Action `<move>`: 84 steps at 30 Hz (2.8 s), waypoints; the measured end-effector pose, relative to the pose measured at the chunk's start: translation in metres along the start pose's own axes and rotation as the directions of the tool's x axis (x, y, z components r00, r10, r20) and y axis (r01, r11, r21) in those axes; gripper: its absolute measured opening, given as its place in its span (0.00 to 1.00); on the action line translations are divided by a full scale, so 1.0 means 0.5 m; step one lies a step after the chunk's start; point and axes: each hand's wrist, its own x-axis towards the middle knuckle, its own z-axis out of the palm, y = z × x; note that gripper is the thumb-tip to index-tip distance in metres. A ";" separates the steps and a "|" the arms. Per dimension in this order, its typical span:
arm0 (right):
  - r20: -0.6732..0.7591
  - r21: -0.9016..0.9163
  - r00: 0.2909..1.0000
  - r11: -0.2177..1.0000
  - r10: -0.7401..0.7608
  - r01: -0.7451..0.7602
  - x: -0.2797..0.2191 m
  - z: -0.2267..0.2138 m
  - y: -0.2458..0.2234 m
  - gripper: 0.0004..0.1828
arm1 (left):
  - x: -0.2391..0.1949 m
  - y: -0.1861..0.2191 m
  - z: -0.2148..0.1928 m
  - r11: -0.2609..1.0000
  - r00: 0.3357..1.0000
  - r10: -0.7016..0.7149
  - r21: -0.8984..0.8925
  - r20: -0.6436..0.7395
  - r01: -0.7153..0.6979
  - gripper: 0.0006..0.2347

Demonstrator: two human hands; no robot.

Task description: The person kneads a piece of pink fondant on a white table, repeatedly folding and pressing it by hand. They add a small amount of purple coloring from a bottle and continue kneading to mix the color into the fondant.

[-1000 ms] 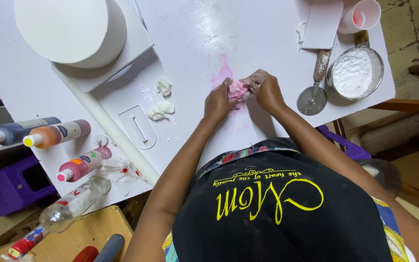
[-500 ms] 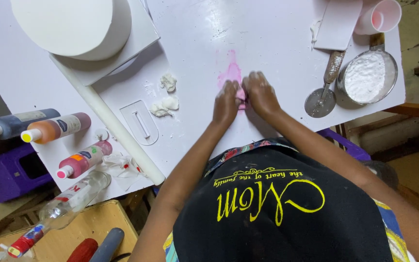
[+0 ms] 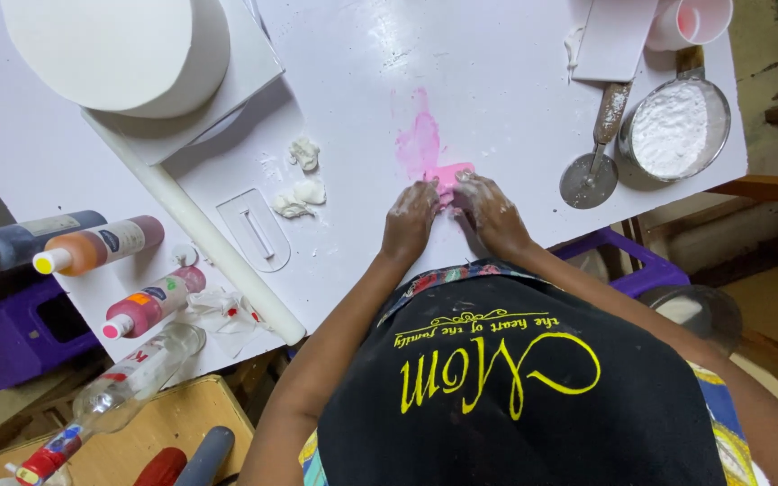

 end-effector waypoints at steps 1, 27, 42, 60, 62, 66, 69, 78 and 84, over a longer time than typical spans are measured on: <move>0.004 0.002 1.000 1.000 0.003 -0.003 0.022 0.000 -0.001 0.25 | 0.013 -0.008 0.023 1.000 1.000 -0.002 -0.002 0.004 0.002 0.10; 0.054 0.066 0.994 0.993 0.091 -0.095 0.026 0.000 0.086 0.28 | 0.092 0.097 -0.100 0.992 0.983 0.129 -0.024 0.131 -0.127 0.37; 0.178 0.402 0.896 0.801 0.407 -0.444 0.177 -0.087 0.005 0.09 | 0.157 0.048 -0.071 0.937 0.944 -0.305 -0.139 0.122 0.321 0.14; 0.092 -0.192 0.992 0.979 0.082 -0.063 0.301 -0.048 0.013 0.31 | 0.260 -0.067 -0.075 0.992 0.989 -0.107 0.072 0.098 0.101 0.41; 0.029 -0.319 0.995 0.942 -0.100 0.104 0.250 -0.024 0.022 0.28 | 0.213 -0.055 -0.061 0.994 1.000 -0.015 0.111 0.026 0.012 0.36; -0.118 -0.247 0.940 0.927 -0.320 0.284 0.095 -0.075 -0.059 0.24 | 0.090 0.048 -0.115 0.987 0.981 0.161 0.028 -0.105 -0.159 0.20; -0.099 -0.259 0.950 0.930 -0.296 0.263 -0.013 -0.030 -0.037 0.23 | 0.001 0.040 -0.046 0.992 0.992 0.084 -0.089 -0.096 -0.093 0.10; -0.069 0.099 0.997 0.995 0.029 -0.022 0.115 0.065 0.135 0.33 | 0.205 -0.014 -0.003 0.964 0.971 -0.186 -0.165 0.152 0.211 0.19; 0.030 -0.160 0.941 0.931 0.337 -0.328 0.092 -0.100 -0.027 0.49 | 0.266 0.027 -0.063 0.988 0.982 -0.135 0.090 0.136 0.123 0.17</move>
